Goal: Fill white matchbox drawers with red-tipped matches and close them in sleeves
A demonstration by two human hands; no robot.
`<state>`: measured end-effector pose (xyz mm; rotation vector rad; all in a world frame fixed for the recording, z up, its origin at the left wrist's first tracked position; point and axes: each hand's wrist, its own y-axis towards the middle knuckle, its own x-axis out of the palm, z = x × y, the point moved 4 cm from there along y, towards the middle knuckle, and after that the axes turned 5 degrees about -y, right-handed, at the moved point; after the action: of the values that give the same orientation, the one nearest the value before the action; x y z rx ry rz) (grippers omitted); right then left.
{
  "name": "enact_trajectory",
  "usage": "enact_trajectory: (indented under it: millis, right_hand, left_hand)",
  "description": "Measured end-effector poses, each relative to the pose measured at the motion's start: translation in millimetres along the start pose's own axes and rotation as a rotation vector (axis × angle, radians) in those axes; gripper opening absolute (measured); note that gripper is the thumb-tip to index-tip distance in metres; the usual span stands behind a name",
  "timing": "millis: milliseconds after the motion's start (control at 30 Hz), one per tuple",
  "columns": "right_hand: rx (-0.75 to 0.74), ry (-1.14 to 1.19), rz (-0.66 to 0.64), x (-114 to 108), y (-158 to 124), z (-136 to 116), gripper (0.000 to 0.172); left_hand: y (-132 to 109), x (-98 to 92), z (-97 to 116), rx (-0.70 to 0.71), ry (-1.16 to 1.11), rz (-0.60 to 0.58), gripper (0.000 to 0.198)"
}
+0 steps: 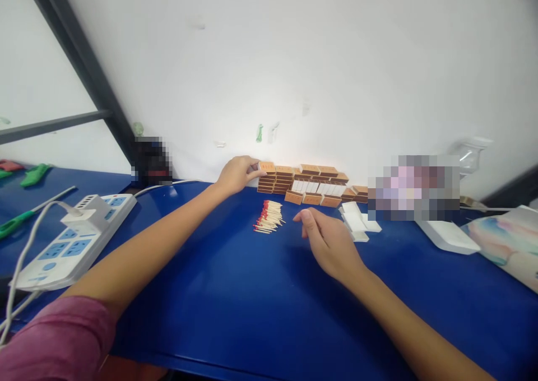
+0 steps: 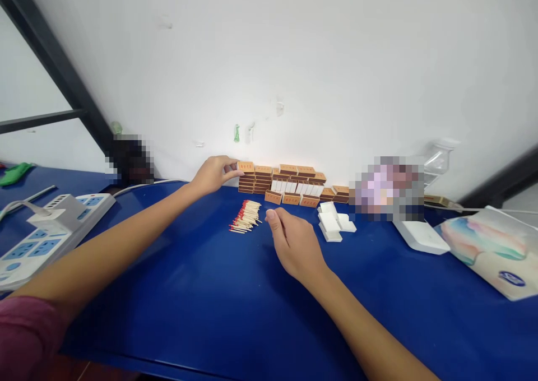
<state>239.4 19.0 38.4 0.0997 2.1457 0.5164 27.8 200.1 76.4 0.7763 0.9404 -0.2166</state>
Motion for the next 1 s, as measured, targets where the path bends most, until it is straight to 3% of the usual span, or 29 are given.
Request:
enact_trajectory:
  millis: [133,233,333,467,600,733,867,1000]
  right_hand:
    - [-0.027,-0.105,0.017,-7,5,2,0.059]
    - [-0.02,-0.263,0.04,-25,15,18,0.052]
    - [0.123,-0.432,0.15,-63,26,59,0.035]
    - [0.48,-0.579,0.334,-118,24,133,0.028]
    - [0.681,-0.659,0.37,-143,12,182,0.027]
    - [0.761,-0.689,0.44,-150,9,203,0.025]
    - [0.812,-0.702,0.588,-157,9,214,0.026]
    - [0.792,-0.686,0.555,-154,14,222,0.04]
  left_hand:
    - [-1,7.2,1,-0.029,0.027,0.006,0.027]
    - [-3,6.1,2,-0.031,0.054,0.026,0.032]
    - [-4,6.7,3,-0.041,0.052,0.05,0.028]
    - [-2,9.9,6,-0.083,0.031,0.078,0.021]
    - [-6,3.7,17,-0.111,0.023,0.128,0.031]
    - [-33,-6.8,35,-0.092,0.026,0.138,0.034]
    - [-76,-8.7,52,-0.037,0.027,0.028,0.027]
    - [-114,-10.5,61,-0.043,0.031,-0.03,0.026]
